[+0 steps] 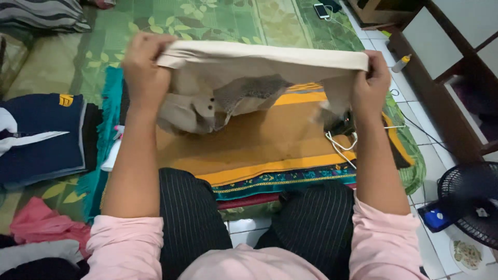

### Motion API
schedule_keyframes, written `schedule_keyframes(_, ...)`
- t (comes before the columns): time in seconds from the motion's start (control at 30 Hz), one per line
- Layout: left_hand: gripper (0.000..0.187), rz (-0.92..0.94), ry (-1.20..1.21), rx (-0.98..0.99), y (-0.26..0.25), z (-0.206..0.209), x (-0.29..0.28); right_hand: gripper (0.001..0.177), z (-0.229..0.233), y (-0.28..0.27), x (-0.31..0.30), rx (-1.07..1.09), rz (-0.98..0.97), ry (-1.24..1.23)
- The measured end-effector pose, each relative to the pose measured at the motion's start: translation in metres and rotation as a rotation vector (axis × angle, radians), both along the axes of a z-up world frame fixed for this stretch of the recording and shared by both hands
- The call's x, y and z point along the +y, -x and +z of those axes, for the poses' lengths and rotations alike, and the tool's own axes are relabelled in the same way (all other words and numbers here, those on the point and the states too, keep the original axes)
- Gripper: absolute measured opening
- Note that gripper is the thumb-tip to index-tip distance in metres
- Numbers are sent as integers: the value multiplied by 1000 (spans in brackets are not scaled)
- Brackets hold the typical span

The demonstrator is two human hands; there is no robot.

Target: The recorder is ironing and folding shirts on a flat surface.

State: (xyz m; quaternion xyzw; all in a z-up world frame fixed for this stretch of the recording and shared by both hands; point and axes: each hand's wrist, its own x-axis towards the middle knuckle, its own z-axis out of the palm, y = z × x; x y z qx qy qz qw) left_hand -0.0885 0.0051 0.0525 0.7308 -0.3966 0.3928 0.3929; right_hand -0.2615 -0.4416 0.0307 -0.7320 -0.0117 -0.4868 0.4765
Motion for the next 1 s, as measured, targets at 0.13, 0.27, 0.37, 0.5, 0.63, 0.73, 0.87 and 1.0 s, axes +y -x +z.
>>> schedule_keyframes(0.13, 17, 233, 100, -54, -16, 3, 27, 16, 63, 55, 52, 110, -349, 796)
schedule_keyframes(0.27, 17, 517, -8, -150, -11, 39, 59, 27, 52, 67, 34, 363, -537, 981)
schedule_keyframes(0.37, 23, 488, -158, 89, -42, 45, 91, 20, 32, 60, 5, 326, -641, 960)
schedule_keyframes(0.5, 35, 181, 26, 693, -35, 71, 86, 35, -2, 41, -39, 342, -677, 846)
schedule_keyframes(0.63, 41, -601, 441, 837, -44, 67, 88, 25, -16, 20, -50, 276, -571, 564)
schedule_keyframes(0.73, 40, -902, 527, 831, -42, 72, 93, 16, -22, 14, -58, 169, -458, 372)
schedule_keyframes(0.87, 39, -1081, 602, 867, -10, 102, 97, 16, -4, 22, -51, 184, -358, 66)
schedule_keyframes(1.0, 34, -1016, 642, 643, 14, 96, 111, 18, -2, 43, -63, 48, -289, 70)
